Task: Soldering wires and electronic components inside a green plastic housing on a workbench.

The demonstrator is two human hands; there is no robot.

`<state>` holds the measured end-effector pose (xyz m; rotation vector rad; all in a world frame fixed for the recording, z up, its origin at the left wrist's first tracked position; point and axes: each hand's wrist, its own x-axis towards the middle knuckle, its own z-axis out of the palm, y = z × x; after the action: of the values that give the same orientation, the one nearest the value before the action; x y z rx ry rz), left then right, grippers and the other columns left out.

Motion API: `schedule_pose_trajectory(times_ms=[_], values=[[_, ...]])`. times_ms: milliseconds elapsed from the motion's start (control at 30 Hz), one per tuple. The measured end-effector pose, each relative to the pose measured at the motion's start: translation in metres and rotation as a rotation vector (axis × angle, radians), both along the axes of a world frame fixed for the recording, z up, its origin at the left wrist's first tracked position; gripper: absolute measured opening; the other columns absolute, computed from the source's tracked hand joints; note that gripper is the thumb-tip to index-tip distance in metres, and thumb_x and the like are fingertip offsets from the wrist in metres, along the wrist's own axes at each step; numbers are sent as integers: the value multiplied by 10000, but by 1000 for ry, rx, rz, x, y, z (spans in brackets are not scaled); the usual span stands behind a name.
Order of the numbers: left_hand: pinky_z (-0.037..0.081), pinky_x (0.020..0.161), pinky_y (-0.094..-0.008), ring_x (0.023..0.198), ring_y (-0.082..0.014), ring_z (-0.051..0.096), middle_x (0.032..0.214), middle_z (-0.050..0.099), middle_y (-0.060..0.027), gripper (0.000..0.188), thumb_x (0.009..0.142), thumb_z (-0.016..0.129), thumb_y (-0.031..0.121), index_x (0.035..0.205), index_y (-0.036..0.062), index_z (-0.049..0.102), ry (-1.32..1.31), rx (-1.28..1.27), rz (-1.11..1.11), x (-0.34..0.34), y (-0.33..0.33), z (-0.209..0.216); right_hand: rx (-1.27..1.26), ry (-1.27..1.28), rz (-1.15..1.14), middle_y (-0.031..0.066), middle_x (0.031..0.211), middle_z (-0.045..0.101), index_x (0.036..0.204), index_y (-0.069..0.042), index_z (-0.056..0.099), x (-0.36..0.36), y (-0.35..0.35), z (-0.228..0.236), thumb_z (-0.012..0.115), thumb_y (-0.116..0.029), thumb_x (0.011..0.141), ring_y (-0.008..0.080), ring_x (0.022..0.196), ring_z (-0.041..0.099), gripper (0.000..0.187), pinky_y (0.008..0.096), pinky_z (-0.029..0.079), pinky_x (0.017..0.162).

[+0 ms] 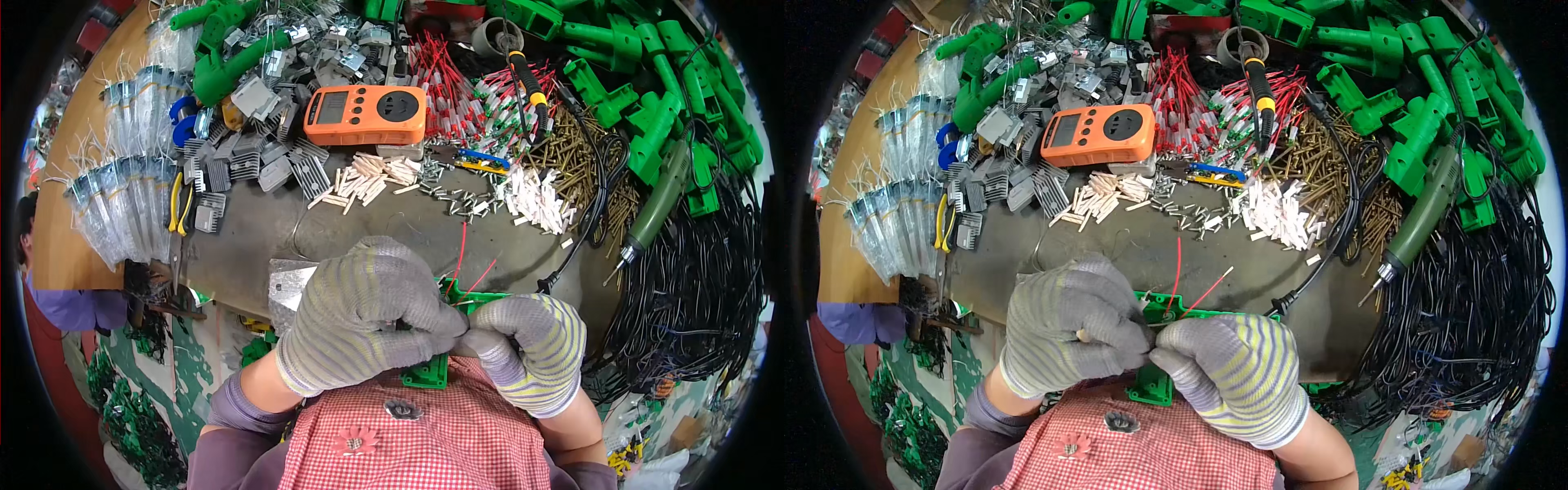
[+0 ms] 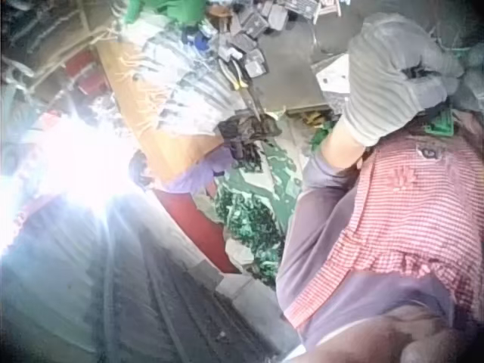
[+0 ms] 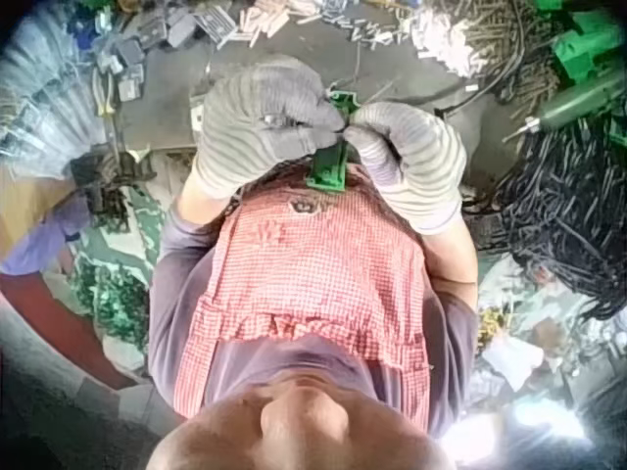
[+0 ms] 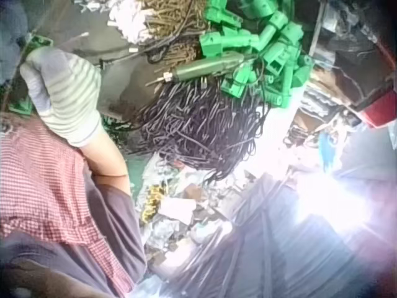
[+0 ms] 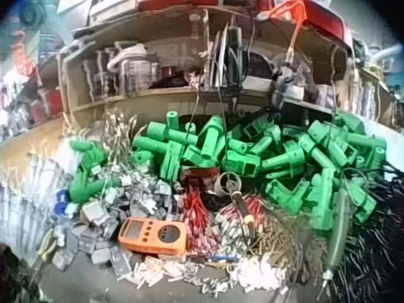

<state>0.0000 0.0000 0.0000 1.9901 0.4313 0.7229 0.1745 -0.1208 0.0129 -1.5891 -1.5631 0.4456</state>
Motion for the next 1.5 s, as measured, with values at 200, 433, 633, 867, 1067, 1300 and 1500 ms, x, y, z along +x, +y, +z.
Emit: schedule_pose_trajectory(times_ms=[200,433,633,867,1067,1300,1500], values=[[496,664,-346,719,-216,649,700,621,-13,220,587,888,211,702,122,723,-6,51,-65,-1,4,2,-129,-61,91,86,685,665,783,-89,688,2,0,0,772,-253,789,302,622,649,185,391,493,544],[492,668,-353,726,-204,645,690,610,9,177,598,865,232,698,169,733,41,245,-51,-1,1,3,-102,239,185,133,1045,675,1179,7,517,6,-10,-9,707,-93,862,241,803,724,383,318,577,689],[494,687,-360,744,-202,637,677,590,34,138,607,814,290,718,238,750,49,285,-38,1,1,1,-131,340,234,137,1031,674,1168,6,519,8,-13,-15,675,-64,869,229,788,718,345,310,566,681],[483,741,-365,782,-198,629,732,606,42,137,608,819,279,713,257,735,113,354,-105,6,-2,10,-100,314,169,118,947,689,1193,12,523,9,-17,-20,648,-33,856,221,766,712,363,319,551,675],[473,761,-378,781,-213,623,745,622,36,162,641,832,228,754,193,723,140,196,-4,5,-5,4,-111,189,164,114,857,682,1125,-12,584,7,-13,-5,685,-84,832,283,708,674,318,366,534,656],[478,766,-377,772,-233,627,768,639,7,201,639,829,102,764,142,676,91,23,-25,3,-9,4,-117,63,56,140,748,654,903,-56,663,5,-10,3,709,-113,804,329,670,635,123,400,502,604],[478,766,-385,775,-233,627,776,628,8,193,624,819,111,753,152,681,72,238,8,3,-11,3,-21,-167,78,114,749,644,947,-55,653,3,-12,-9,708,-112,803,320,663,626,165,394,495,604]])
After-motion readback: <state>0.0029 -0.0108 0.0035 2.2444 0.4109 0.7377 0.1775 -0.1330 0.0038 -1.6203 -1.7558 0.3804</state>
